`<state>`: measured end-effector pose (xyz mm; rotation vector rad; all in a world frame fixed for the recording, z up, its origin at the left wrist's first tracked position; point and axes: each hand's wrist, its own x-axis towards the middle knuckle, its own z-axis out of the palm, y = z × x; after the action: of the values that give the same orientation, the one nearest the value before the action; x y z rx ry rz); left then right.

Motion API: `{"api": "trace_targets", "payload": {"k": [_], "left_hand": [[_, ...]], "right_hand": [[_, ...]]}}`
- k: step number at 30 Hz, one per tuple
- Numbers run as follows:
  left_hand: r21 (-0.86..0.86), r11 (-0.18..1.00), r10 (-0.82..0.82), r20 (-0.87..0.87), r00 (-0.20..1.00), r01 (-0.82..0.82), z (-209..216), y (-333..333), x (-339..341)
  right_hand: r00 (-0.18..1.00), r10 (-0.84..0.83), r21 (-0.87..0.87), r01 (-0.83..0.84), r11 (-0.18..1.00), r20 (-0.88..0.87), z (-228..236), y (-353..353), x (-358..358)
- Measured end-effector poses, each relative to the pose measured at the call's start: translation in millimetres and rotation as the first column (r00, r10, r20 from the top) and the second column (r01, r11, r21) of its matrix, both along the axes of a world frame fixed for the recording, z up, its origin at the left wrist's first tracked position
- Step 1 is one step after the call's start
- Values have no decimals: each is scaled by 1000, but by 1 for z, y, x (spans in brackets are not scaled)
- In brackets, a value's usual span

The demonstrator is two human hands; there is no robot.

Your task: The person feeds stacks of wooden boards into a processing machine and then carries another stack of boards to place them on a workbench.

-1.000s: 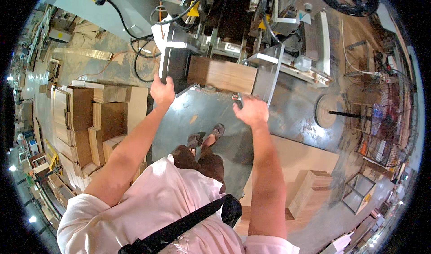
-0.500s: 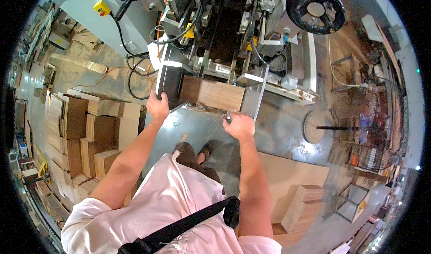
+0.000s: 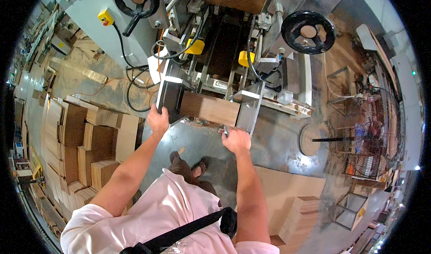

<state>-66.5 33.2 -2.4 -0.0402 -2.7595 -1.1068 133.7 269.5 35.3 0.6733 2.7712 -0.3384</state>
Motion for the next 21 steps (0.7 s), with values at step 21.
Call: {"api": "trace_targets", "payload": {"k": [21], "left_hand": [[-57,998,-8,-34,999,6,5,0,4]], "right_hand": [[981,-1,-40,9,999,195,-3,2,-1]]}}
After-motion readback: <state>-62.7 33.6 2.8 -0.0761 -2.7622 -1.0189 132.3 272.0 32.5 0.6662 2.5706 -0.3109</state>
